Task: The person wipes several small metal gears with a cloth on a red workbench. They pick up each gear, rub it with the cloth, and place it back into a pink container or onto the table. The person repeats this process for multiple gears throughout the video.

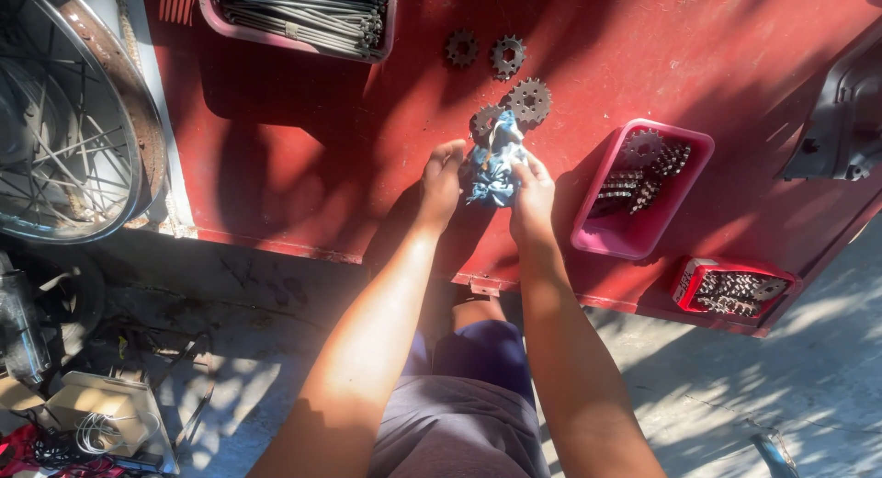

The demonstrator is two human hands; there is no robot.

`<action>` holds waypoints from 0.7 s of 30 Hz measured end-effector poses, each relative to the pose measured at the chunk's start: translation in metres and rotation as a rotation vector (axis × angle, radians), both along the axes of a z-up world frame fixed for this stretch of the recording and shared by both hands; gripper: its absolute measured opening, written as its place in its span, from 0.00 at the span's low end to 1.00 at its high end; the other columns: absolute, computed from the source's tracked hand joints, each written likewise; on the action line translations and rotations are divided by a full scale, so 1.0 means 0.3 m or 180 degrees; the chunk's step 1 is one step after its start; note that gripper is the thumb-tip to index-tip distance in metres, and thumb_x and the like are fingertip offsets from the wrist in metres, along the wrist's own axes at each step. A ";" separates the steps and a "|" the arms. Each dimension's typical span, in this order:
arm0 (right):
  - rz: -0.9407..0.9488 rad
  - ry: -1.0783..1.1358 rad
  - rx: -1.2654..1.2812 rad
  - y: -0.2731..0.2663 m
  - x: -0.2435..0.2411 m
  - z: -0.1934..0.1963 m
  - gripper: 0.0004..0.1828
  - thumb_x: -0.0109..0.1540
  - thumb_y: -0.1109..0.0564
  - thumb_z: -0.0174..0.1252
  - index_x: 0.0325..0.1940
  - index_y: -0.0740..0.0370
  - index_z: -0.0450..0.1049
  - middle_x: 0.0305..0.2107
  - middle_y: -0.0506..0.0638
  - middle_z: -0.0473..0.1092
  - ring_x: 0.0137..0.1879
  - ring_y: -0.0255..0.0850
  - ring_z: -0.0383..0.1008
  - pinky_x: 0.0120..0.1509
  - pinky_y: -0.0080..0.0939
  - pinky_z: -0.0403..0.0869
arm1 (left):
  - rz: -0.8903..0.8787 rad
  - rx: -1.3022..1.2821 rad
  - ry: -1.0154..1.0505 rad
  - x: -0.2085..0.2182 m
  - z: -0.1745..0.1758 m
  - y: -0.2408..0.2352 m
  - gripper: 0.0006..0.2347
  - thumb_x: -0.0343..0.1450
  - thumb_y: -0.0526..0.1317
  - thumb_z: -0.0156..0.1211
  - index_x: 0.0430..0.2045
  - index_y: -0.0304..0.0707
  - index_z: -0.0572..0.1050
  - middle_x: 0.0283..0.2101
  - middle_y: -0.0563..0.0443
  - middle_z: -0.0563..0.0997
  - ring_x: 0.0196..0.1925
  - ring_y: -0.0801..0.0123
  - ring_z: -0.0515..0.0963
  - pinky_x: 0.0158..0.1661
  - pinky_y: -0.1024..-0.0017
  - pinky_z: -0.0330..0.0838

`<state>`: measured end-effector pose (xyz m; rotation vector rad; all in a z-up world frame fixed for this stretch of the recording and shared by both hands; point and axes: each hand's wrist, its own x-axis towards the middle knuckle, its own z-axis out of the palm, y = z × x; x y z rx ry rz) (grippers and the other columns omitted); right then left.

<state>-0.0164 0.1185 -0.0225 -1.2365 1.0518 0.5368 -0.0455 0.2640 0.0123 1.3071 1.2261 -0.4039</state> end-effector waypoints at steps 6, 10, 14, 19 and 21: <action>-0.0155 -0.0269 -0.1616 -0.011 0.026 -0.217 0.31 0.56 0.51 0.71 0.62 0.54 0.71 0.40 0.55 0.76 0.43 0.41 0.81 0.46 0.41 0.83 | -0.0550 0.0087 0.0192 0.125 -0.111 0.012 0.20 0.75 0.49 0.50 0.63 0.57 0.68 0.48 0.52 0.81 0.50 0.68 0.82 0.43 0.69 0.78; 0.0922 0.0336 -0.1388 0.115 0.065 -0.115 0.30 0.52 0.41 0.72 0.57 0.47 0.78 0.44 0.53 0.79 0.52 0.44 0.81 0.55 0.46 0.78 | -0.0622 -0.0221 0.0274 0.179 -0.083 -0.004 0.21 0.75 0.45 0.45 0.66 0.68 0.64 0.51 0.50 0.81 0.59 0.58 0.79 0.57 0.61 0.72; 0.0886 0.0116 -0.0913 0.143 0.113 0.048 0.20 0.55 0.51 0.70 0.50 0.58 0.80 0.32 0.52 0.77 0.39 0.36 0.77 0.42 0.41 0.79 | -0.0780 -0.0141 0.0610 0.186 -0.031 -0.003 0.20 0.72 0.48 0.52 0.60 0.70 0.69 0.54 0.48 0.81 0.60 0.58 0.78 0.56 0.61 0.72; 0.1092 -0.0024 -0.0693 0.144 0.085 0.103 0.16 0.51 0.54 0.74 0.40 0.58 0.81 0.23 0.48 0.74 0.30 0.32 0.73 0.34 0.37 0.76 | -0.0566 -0.0057 0.0512 0.137 -0.068 -0.017 0.15 0.71 0.48 0.52 0.51 0.57 0.77 0.42 0.50 0.82 0.45 0.63 0.82 0.37 0.68 0.76; 0.1062 -0.0412 -0.0819 0.148 0.085 0.135 0.07 0.51 0.55 0.71 0.31 0.57 0.81 0.17 0.45 0.71 0.25 0.28 0.67 0.30 0.33 0.70 | -0.0311 0.0042 0.0301 0.150 0.011 -0.028 0.12 0.71 0.45 0.50 0.41 0.57 0.81 0.41 0.47 0.84 0.42 0.62 0.82 0.38 0.67 0.75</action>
